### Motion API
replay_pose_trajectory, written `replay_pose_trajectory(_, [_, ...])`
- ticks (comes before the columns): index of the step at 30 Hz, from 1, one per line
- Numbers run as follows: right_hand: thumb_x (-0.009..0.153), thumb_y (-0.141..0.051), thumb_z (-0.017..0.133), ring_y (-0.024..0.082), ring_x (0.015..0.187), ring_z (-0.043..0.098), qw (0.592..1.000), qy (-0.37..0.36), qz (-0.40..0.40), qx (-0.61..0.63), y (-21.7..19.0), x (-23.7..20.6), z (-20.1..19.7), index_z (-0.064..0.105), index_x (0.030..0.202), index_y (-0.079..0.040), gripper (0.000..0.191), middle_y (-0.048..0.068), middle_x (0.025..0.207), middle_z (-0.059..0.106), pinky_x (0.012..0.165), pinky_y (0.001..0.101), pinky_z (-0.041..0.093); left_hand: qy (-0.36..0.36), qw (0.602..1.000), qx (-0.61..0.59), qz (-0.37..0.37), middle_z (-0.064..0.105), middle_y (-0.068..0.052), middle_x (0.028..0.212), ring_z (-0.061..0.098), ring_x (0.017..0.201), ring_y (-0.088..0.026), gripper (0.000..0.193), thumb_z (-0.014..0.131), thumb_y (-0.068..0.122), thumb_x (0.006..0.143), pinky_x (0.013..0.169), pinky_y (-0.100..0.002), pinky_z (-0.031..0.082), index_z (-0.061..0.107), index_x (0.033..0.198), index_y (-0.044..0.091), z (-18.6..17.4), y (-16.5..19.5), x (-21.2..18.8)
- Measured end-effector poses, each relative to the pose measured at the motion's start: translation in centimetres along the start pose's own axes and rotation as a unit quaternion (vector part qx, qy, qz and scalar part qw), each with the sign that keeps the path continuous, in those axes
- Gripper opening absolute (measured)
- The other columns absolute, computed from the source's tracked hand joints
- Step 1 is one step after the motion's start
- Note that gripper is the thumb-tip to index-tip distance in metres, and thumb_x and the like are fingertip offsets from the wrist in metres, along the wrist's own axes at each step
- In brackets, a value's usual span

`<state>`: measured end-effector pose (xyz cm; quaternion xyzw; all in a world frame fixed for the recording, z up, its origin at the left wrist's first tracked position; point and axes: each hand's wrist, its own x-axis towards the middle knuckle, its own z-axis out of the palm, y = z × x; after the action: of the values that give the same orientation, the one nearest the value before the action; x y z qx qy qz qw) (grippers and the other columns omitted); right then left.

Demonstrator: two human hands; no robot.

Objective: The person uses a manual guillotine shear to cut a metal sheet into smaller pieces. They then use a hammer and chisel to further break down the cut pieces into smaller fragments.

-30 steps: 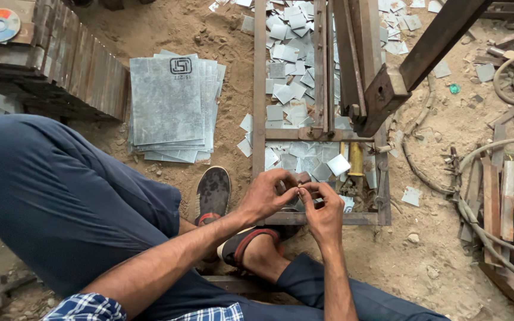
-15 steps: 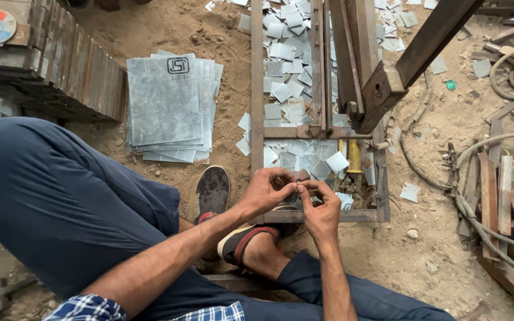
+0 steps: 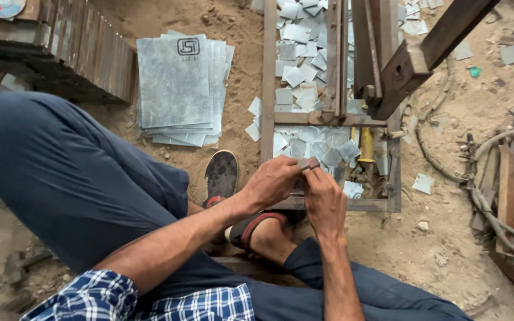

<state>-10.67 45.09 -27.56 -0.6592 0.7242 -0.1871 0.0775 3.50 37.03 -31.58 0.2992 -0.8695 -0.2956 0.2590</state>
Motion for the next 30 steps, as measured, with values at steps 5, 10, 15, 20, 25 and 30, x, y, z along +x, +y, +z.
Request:
replay_pose_trajectory(5, [0.095, -0.012, 0.069, 0.033, 0.090, 0.068, 0.999, 0.028, -0.009, 0.017, 0.0, -0.6, 0.5, 0.071, 0.101, -0.005, 0.009, 0.010, 0.097, 0.070, 0.071, 0.0442, 0.054, 0.001, 0.999, 0.033, 0.027, 0.065, -0.014, 0.089, 0.065, 0.086, -0.036, 0.013, 0.069, 0.004, 0.077, 0.076, -0.046, 0.054, 0.069, 0.090, 0.000, 1.0, 0.0, -0.5])
replay_pose_trajectory(10, [0.094, -0.005, 0.074, 0.020, 0.080, 0.071, 0.961, 0.066, 0.067, 0.260, 1.0, -0.6, 1.0, 0.073, 0.102, -0.002, 0.009, 0.010, 0.092, 0.072, 0.068, 0.0306, 0.053, 0.049, 0.980, -0.161, -0.103, 0.068, -0.013, 0.080, 0.068, 0.075, -0.028, 0.011, 0.073, 0.009, 0.083, 0.068, -0.039, 0.055, 0.072, 0.087, -0.001, 1.4, -0.9, -0.3])
replay_pose_trajectory(15, [0.097, -0.008, 0.073, 0.009, 0.081, 0.069, 0.896, 0.068, 0.139, 0.416, 1.9, -0.6, 2.7, 0.071, 0.103, 0.001, 0.011, 0.003, 0.089, 0.074, 0.067, 0.0221, 0.053, 0.030, 0.922, -0.313, -0.225, 0.078, -0.008, 0.082, 0.072, 0.071, -0.009, 0.021, 0.076, 0.015, 0.086, 0.067, -0.027, 0.059, 0.078, 0.099, -0.001, 2.2, -1.9, 0.2])
replay_pose_trajectory(20, [0.100, -0.014, 0.074, 0.008, 0.074, 0.063, 0.780, 0.064, 0.226, 0.580, 2.6, -1.0, 4.5, 0.072, 0.106, -0.001, 0.014, 0.001, 0.087, 0.071, 0.061, 0.0205, 0.048, 0.008, 0.817, -0.500, -0.287, 0.076, -0.003, 0.086, 0.068, 0.076, -0.007, 0.025, 0.079, 0.020, 0.089, 0.068, -0.026, 0.056, 0.078, 0.103, 0.000, 3.1, -2.5, -0.4])
replay_pose_trajectory(25, [0.098, -0.019, 0.073, 0.007, 0.075, 0.066, 0.709, 0.061, 0.261, 0.653, 2.4, -1.1, 4.9, 0.070, 0.106, -0.004, 0.017, 0.001, 0.091, 0.071, 0.056, 0.0199, 0.046, -0.017, 0.745, -0.600, -0.291, 0.073, 0.000, 0.086, 0.064, 0.078, -0.007, 0.024, 0.079, 0.022, 0.092, 0.072, -0.025, 0.053, 0.077, 0.103, 0.001, 3.4, -2.6, -0.4])
replay_pose_trajectory(30, [0.101, -0.018, 0.072, 0.007, 0.072, 0.062, 0.736, 0.073, 0.237, 0.630, 2.2, -1.1, 4.2, 0.070, 0.107, -0.003, 0.017, 0.002, 0.088, 0.070, 0.056, 0.0204, 0.046, -0.016, 0.745, -0.591, -0.309, 0.072, -0.001, 0.085, 0.064, 0.077, -0.007, 0.022, 0.080, 0.021, 0.091, 0.071, -0.025, 0.053, 0.077, 0.102, 0.002, 2.7, -2.2, -0.3])
